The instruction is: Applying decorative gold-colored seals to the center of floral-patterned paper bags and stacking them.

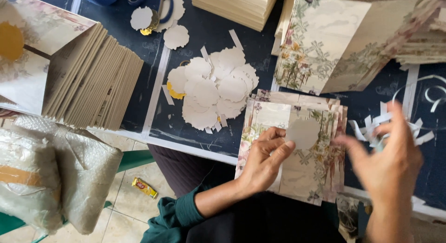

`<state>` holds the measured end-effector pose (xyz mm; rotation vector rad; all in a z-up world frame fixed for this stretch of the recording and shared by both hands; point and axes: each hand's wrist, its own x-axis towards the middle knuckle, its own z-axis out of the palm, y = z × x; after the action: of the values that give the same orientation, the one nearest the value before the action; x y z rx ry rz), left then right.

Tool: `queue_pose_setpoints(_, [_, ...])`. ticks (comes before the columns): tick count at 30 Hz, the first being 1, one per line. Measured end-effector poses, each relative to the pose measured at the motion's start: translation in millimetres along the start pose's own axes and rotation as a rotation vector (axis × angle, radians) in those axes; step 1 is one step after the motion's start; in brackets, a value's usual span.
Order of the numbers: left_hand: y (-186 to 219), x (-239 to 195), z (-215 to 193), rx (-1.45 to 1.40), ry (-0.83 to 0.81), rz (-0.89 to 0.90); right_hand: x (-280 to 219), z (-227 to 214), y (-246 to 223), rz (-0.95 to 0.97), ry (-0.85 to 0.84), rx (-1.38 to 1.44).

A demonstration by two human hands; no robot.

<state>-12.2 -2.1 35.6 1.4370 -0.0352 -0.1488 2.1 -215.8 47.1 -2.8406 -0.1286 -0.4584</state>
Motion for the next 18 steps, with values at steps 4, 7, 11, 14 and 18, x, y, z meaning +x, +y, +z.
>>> queue_pose_setpoints(4, [-3, -1, 4, 0.145, -0.031, 0.051, -10, 3, -60, -0.427, 0.071, 0.132])
queue_pose_setpoints(7, [14, -6, -5, 0.361, -0.039, 0.046, -11, 4, -58, -0.428, 0.182, 0.275])
queue_pose_setpoints(11, [5, -4, -25, 0.651, 0.134, 0.181, -13, -2, -54, -0.068, 0.01, 0.495])
queue_pose_setpoints(14, [-5, 0, -29, 0.724, 0.159, 0.183, -15, 9, -47, 0.268, -0.207, 0.785])
queue_pose_setpoints(18, [-8, 17, -37, 0.829, 0.098, 0.408, -15, 5, -27, 0.427, 0.033, 1.009])
